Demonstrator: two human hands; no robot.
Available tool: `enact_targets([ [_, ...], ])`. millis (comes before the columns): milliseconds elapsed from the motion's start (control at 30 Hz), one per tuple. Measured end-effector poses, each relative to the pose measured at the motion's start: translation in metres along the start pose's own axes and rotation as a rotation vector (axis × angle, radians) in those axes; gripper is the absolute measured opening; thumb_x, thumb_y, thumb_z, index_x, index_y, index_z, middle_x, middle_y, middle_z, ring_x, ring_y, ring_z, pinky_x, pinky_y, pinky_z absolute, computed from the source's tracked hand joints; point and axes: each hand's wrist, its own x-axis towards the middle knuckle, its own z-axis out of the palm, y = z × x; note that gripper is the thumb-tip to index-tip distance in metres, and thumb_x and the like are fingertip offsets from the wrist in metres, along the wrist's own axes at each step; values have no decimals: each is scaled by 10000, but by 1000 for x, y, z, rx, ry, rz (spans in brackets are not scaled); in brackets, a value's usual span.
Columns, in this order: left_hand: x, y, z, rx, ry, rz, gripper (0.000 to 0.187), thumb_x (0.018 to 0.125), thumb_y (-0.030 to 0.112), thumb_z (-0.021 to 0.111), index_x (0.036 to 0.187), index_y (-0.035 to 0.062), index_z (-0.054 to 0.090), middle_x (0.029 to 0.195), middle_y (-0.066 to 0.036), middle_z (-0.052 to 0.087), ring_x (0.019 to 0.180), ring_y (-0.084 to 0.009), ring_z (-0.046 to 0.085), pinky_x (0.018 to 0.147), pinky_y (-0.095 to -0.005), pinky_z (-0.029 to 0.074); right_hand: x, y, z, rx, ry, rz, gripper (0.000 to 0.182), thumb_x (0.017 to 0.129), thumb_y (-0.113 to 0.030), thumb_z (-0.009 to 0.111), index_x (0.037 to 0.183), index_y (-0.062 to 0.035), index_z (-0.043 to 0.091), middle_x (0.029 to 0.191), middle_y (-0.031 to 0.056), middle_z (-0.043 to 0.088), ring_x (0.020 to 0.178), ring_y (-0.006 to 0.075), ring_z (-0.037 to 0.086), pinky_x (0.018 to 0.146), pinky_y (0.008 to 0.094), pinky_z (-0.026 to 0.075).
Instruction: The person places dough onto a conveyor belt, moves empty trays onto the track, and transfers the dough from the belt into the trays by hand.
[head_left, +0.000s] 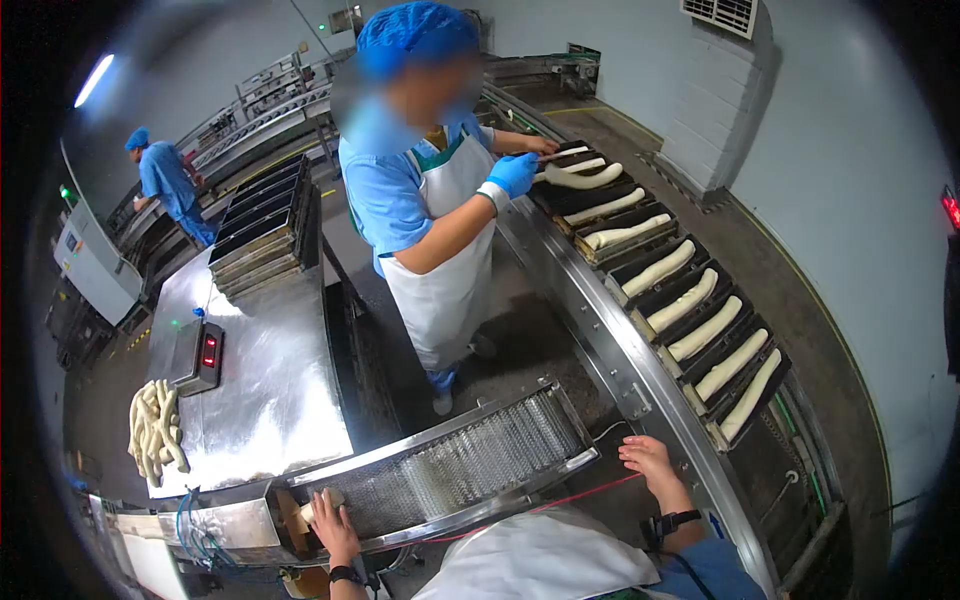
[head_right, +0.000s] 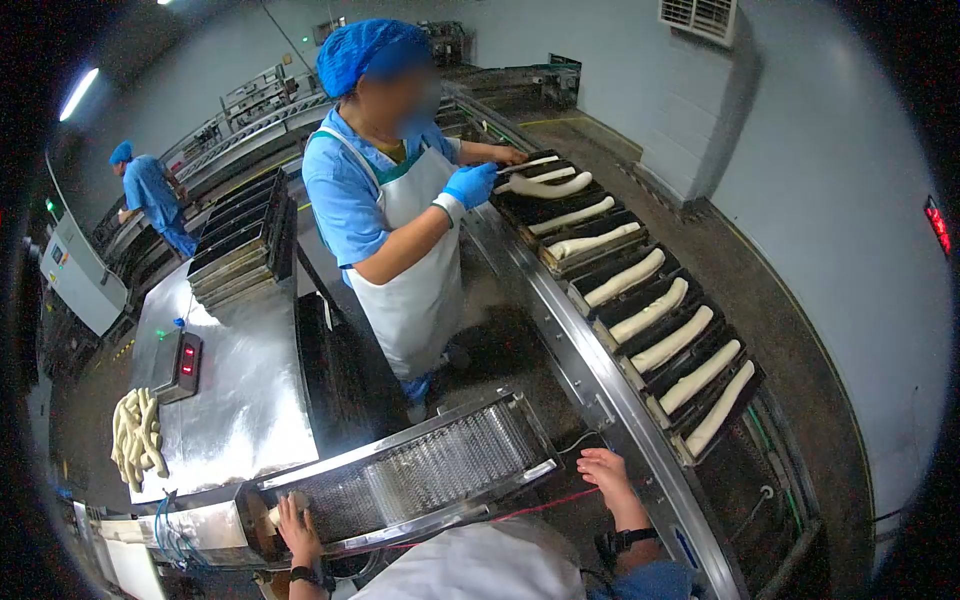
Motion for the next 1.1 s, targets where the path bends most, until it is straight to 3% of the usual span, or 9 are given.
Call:
enact_targets([
  [167, 0, -19, -14, 15, -82, 23, 535, 1053, 364, 461, 1528, 121, 428, 1558, -151, 441, 1497, -362, 310, 1196, -606, 227, -26, 3, 5, -2, 8, 4, 335, 919, -121, 685, 1231, -13, 629, 1095, 128, 717, 961, 190, 698, 797, 303, 557],
  [367, -30, -17, -17, -66, -19, 180, 445, 1000, 338, 530, 1316, 36, 611, 1332, -194, 604, 1281, -403, 520, 1151, -577, 306, -52, 24, 2, 25, -14, 12, 302, 920, -95, 675, 1211, -25, 640, 1091, 121, 722, 949, 182, 701, 796, 299, 556],
  [400, -36, -17, -6, -99, 84, 265, 397, 969, 289, 576, 1255, 20, 636, 1235, -207, 633, 1173, -410, 568, 1095, -577, 355, -55, 28, 1, 31, -20, 13, 299, 919, -94, 676, 1208, -25, 642, 1090, 120, 723, 948, 181, 702, 797, 299, 557],
  [500, -58, 1, 4, -192, 104, 356, 366, 913, 222, 673, 1221, 25, 654, 1165, -198, 663, 1112, -392, 592, 1006, -524, 441, -57, 38, -7, 44, -44, 16, 292, 917, -92, 679, 1199, -27, 644, 1089, 118, 725, 949, 180, 702, 798, 298, 557],
  [600, -83, 37, -15, -223, -25, 447, 410, 848, 207, 757, 1211, 41, 663, 1103, -168, 681, 1056, -372, 614, 960, -478, 481, -66, 40, -14, 49, -54, 20, 293, 914, -85, 684, 1198, -27, 645, 1085, 117, 727, 953, 182, 703, 800, 300, 558],
  [733, -107, 51, -21, -224, 51, 653, 515, 712, 194, 868, 1179, 77, 685, 1049, -133, 688, 984, -356, 632, 881, -463, 520, -71, 41, -27, 31, -83, 30, 299, 920, -116, 684, 1206, -36, 648, 1083, 96, 730, 954, 172, 699, 797, 296, 550],
  [833, -115, 39, -31, -147, -63, 555, 517, 692, 204, 882, 1161, 90, 696, 1054, -134, 691, 986, -357, 635, 878, -461, 523, -80, 50, -39, 31, -88, 32, 313, 912, -125, 696, 1209, -38, 651, 1083, 90, 731, 955, 168, 698, 792, 296, 548],
  [933, -118, 10, -27, -140, 20, 589, 506, 653, 188, 887, 1112, 72, 707, 1046, -145, 693, 993, -363, 634, 873, -464, 522, -89, 57, -52, 45, -78, 15, 322, 902, -115, 709, 1207, -35, 650, 1086, 97, 730, 955, 171, 699, 787, 300, 551],
  [1100, -153, -21, -32, -122, 78, 485, 494, 634, 137, 884, 1091, 44, 718, 1065, -153, 698, 1011, -366, 634, 891, -469, 520, -107, 74, -81, 64, -38, 27, 331, 898, -107, 718, 1213, -30, 647, 1090, 102, 725, 953, 176, 700, 794, 305, 554],
])
